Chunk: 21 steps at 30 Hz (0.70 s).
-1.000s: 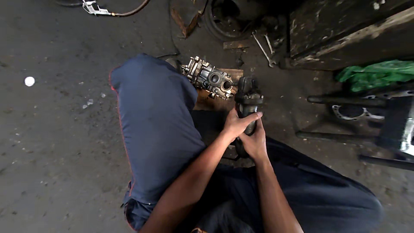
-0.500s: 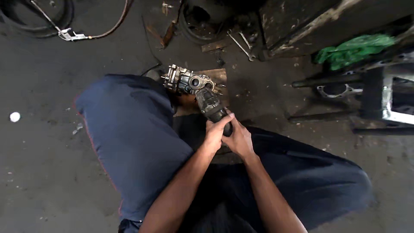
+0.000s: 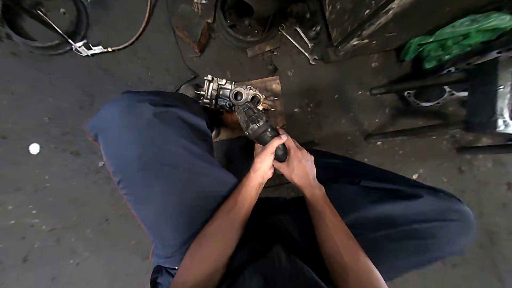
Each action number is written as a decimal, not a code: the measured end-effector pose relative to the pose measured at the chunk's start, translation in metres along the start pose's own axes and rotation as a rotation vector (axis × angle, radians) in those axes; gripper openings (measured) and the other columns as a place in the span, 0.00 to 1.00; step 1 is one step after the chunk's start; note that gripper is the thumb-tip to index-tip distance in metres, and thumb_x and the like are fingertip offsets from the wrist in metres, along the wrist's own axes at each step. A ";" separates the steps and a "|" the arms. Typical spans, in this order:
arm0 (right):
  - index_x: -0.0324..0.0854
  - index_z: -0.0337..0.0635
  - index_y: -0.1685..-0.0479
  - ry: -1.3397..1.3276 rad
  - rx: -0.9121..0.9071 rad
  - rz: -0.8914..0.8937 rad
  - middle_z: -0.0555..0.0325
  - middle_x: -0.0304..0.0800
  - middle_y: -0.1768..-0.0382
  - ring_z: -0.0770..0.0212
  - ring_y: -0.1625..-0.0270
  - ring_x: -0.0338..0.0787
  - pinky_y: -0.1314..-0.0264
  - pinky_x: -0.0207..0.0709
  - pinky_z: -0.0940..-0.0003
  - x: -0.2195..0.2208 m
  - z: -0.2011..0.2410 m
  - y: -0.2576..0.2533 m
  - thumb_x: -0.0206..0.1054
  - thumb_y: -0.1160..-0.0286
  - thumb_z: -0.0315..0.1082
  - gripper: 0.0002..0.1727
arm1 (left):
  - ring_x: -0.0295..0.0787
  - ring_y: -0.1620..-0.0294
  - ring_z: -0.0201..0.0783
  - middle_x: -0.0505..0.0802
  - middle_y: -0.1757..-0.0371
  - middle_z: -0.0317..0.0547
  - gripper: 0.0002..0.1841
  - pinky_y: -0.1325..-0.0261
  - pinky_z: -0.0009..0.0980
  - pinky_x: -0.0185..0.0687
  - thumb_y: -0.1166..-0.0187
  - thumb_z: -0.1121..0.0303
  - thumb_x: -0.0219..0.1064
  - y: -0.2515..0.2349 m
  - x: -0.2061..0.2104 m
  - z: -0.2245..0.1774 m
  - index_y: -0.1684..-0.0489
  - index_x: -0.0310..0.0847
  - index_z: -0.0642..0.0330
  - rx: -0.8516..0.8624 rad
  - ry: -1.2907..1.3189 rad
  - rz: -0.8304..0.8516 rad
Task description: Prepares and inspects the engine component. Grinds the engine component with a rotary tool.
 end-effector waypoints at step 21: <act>0.66 0.62 0.11 -0.001 -0.043 -0.061 0.48 0.91 0.36 0.40 0.48 0.94 0.49 0.84 0.37 -0.010 0.006 0.002 0.81 0.40 0.51 0.49 | 0.91 0.49 0.45 0.92 0.49 0.56 0.25 0.42 0.43 0.88 0.29 0.70 0.79 0.003 0.002 -0.005 0.33 0.78 0.62 0.018 -0.002 0.011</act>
Point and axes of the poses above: each hand's wrist, its own y-axis away from the middle knuckle, its own x-axis out of the palm, z = x × y, the point moved 9 cm from there along -y, towards the middle knuckle
